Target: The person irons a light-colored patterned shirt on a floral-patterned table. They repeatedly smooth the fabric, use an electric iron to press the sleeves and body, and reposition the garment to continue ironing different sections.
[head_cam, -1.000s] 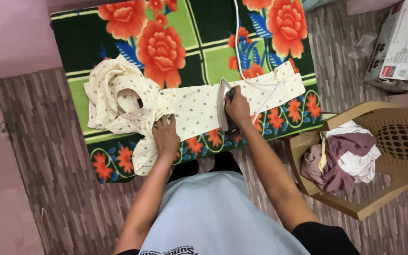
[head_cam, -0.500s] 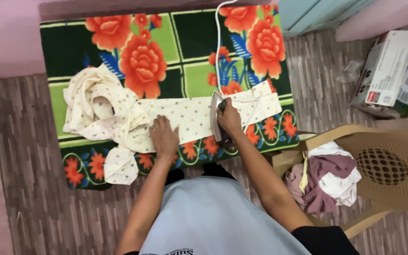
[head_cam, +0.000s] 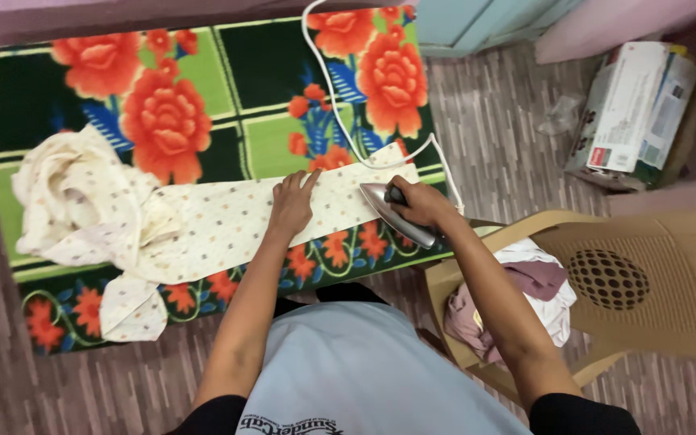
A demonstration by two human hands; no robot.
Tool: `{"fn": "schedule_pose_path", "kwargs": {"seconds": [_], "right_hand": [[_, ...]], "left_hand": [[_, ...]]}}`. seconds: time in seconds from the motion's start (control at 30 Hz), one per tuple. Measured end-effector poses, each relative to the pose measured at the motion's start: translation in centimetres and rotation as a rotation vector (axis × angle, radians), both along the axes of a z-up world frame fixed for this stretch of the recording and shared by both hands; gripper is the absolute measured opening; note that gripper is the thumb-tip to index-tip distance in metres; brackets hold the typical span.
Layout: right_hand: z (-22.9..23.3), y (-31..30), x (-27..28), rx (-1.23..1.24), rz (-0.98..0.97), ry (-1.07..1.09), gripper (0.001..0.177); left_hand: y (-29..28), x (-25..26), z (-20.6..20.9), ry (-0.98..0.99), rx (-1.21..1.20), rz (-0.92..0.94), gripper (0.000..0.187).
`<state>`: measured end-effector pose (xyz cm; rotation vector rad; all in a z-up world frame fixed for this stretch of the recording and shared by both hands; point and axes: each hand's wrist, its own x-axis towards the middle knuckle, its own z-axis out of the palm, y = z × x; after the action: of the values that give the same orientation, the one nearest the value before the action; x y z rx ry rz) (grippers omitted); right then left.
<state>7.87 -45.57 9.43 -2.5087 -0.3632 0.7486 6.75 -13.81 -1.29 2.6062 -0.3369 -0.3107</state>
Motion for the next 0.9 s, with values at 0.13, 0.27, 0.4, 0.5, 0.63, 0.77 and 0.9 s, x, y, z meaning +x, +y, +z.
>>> {"fn": "schedule_pose_path", "kwargs": {"seconds": [0.13,0.27,0.4,0.5,0.63,0.77,0.9], "right_hand": [[0.6,-2.9,-0.5,-0.088,0.006,0.011,0.045],[0.6,-4.0,-1.0,-0.079,-0.006,0.033,0.045],[1.0,-3.7,-0.8,-0.046,-0.021,0.006,0.044],[1.1,-3.1,-0.5,-0.047,-0.040,0.027,0.045],[0.2,-2.4,-0.2,-0.009,-0.090,-0.050,0.043],[-1.8,-1.3,0.5,-0.026,-0.245,-0.091,0.039],[-4.3,-1.1,1.6,-0.024,-0.360,-0.110,0.044]], "left_hand": [[-4.4,3.2,-0.1,0.063,-0.048,-0.084,0.064],[-8.6,6.0,0.3,0.138,0.034,-0.196,0.082],[-11.5,10.0,1.5,0.160,0.061,-0.279,0.084],[-13.1,12.5,3.0,0.062,0.027,-0.351,0.093],[-15.5,14.9,4.9,-0.006,-0.079,-0.337,0.098],[-15.5,14.7,6.4,0.253,0.056,-0.260,0.102],[-12.3,12.2,5.2,0.293,0.018,-0.161,0.099]]}}
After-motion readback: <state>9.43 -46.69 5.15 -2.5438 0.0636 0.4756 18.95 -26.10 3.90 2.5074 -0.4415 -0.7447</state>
